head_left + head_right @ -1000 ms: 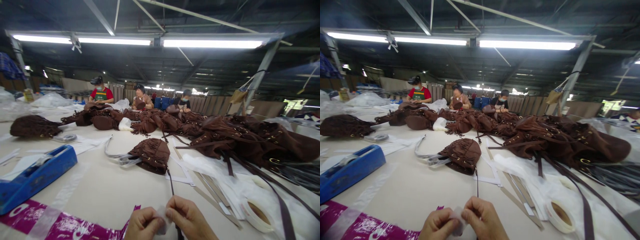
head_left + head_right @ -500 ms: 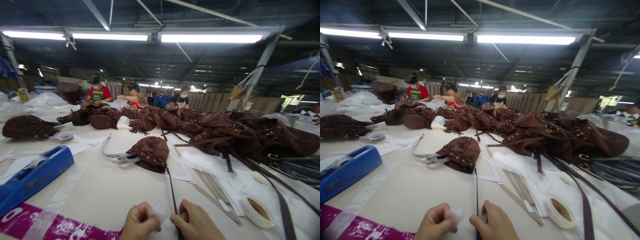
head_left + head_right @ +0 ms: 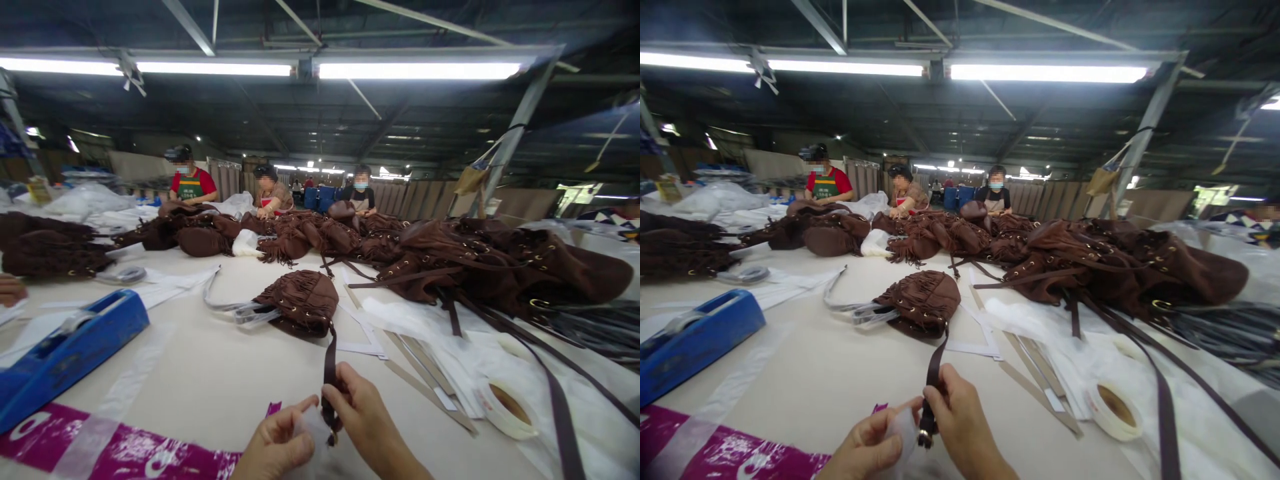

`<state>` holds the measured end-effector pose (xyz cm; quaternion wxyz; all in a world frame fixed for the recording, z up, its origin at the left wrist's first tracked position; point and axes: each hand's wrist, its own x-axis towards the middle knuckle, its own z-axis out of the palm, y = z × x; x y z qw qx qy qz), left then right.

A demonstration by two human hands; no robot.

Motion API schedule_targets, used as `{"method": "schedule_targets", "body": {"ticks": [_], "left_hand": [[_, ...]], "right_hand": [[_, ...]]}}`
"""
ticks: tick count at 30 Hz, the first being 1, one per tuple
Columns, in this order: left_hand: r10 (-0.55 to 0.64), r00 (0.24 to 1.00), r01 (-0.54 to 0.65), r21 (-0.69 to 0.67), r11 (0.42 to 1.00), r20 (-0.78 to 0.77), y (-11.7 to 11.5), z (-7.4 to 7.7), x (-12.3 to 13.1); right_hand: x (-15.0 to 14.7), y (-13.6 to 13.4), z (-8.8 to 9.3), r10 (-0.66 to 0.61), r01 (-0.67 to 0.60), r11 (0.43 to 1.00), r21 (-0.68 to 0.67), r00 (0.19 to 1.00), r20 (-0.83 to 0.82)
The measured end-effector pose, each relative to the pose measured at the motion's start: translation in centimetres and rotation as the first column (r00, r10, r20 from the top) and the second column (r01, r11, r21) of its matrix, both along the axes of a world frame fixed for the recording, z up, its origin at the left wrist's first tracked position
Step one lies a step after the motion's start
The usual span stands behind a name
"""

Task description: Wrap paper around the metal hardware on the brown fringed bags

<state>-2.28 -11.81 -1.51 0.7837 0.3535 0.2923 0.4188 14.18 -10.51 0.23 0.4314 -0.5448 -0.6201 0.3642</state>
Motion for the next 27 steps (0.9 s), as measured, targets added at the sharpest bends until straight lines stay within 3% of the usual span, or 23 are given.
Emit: {"method": "schedule_targets", "body": {"ticks": [3, 7, 10, 13, 16, 18, 22, 27], "left_hand": [[-0.041, 0.999, 0.042, -0.039, 0.998, 0.033, 0.6, -0.1, 0.6], [-0.042, 0.998, 0.043, 0.045, 0.998, -0.036, 0.7, -0.4, 0.7], [-0.038, 0.999, 0.038, -0.034, 0.999, 0.001, 0.3, -0.3, 0.2], [0.023, 0.999, -0.019, -0.133, 0.991, 0.028, 0.3, -0.1, -0.2], [0.02, 0.998, -0.014, -0.107, 0.994, 0.052, 0.9, -0.3, 0.1], [0.023, 0.995, -0.009, -0.147, 0.989, 0.096, 1.3, -0.5, 0.6], [0.129, 0.981, -0.091, -0.247, 0.965, 0.143, 1.5, -0.8, 1.3], [0.273, 0.958, -0.257, -0.161, 0.953, 0.084, 1.3, -0.6, 1.8]], "right_hand": [[-0.9, 0.3, 0.5, 0.0, -0.008, 0.993, 0.121, 0.998, 0.064], [-1.0, 0.7, 1.0, -0.036, 0.041, 0.993, 0.111, 0.998, -0.047], [-0.6, 0.7, 1.2, -0.107, 0.103, 0.982, 0.161, 0.994, 0.018], [-0.7, 0.3, 1.2, -0.068, 0.016, 0.965, 0.261, 0.979, 0.191], [-1.2, -0.1, 0.9, 0.008, -0.086, 0.949, 0.305, 0.968, 0.25], [-1.6, -0.1, 1.0, 0.026, -0.086, 0.949, 0.305, 0.98, 0.196], [-1.6, 0.2, 1.8, 0.06, -0.045, 0.982, 0.182, 0.995, -0.081], [-1.2, 0.4, 2.4, 0.029, 0.0, 0.992, 0.128, 0.972, -0.232]]}}
